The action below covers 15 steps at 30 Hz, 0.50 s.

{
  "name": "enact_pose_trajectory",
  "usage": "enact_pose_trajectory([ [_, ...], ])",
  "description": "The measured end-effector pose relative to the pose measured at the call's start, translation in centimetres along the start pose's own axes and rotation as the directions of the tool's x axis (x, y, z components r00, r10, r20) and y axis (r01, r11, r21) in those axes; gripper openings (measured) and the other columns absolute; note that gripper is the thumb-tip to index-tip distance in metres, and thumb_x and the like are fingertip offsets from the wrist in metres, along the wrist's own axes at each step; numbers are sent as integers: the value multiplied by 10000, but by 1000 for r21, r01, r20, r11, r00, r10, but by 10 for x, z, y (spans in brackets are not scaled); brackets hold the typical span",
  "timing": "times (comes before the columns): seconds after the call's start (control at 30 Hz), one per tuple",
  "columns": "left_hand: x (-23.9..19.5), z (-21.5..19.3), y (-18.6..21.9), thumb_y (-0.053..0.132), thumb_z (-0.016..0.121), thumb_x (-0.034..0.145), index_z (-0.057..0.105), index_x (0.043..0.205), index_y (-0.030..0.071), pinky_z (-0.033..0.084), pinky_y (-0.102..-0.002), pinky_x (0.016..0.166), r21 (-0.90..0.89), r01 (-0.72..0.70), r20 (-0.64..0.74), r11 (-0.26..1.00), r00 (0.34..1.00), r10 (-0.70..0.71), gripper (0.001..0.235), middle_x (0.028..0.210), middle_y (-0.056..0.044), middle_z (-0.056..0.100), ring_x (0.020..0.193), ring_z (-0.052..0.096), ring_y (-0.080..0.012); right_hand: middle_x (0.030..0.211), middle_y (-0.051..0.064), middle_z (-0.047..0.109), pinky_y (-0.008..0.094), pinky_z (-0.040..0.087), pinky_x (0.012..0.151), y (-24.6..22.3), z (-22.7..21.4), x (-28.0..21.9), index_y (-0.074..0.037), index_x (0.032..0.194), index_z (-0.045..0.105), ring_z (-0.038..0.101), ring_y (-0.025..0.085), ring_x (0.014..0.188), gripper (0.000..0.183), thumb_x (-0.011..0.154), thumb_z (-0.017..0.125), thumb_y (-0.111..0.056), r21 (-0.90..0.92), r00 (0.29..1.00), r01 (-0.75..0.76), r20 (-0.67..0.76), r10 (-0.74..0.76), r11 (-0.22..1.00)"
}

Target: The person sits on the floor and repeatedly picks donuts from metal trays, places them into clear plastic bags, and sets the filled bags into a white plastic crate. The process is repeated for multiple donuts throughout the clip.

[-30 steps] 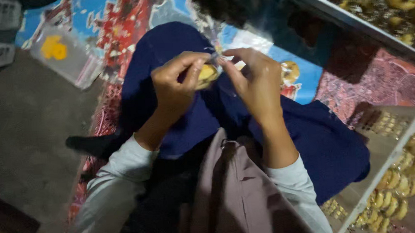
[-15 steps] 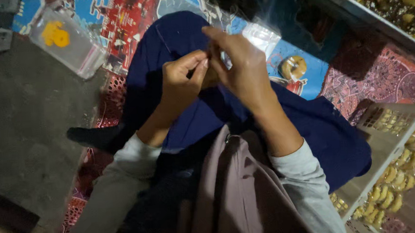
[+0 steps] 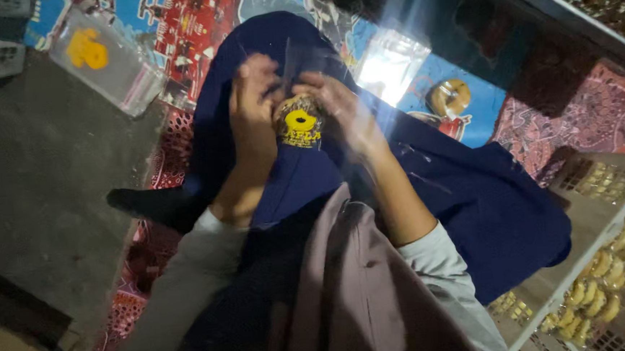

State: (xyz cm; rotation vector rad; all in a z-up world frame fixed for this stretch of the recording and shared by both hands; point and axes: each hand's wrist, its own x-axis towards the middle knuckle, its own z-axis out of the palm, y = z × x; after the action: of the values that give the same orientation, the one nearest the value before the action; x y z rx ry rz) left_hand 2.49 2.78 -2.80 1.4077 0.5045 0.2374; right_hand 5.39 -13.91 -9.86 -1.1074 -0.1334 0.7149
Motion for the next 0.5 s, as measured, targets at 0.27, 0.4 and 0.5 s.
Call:
enact_pose_trajectory([
  [0.27,0,-8,-15,101,596,1094,664,1016,-12,493,-272,765,269,-313,69,911,949,306,153,963,-80,645,822,577,-155,1123,112,651,337,484,991,-43,27,-2,-2,1141,675,626,221,1069,403,1155,430,-321,-613,806,295,-252,-535,733],
  [0.4,6,-1,-17,47,621,1064,571,871,-13,487,-360,724,467,-541,102,700,819,565,209,887,-125,593,779,594,-253,922,103,541,336,444,788,-17,17,7,8,923,629,527,206,852,302,1120,551,-207,-709,679,311,-301,-670,633],
  [0.5,18,0,-26,58,708,1013,577,780,-17,445,-418,648,699,-433,216,569,886,410,278,780,-161,579,696,574,-322,875,107,540,326,439,757,22,-6,9,11,893,598,519,188,812,286,1093,579,-193,-646,760,136,-418,-498,751],
])
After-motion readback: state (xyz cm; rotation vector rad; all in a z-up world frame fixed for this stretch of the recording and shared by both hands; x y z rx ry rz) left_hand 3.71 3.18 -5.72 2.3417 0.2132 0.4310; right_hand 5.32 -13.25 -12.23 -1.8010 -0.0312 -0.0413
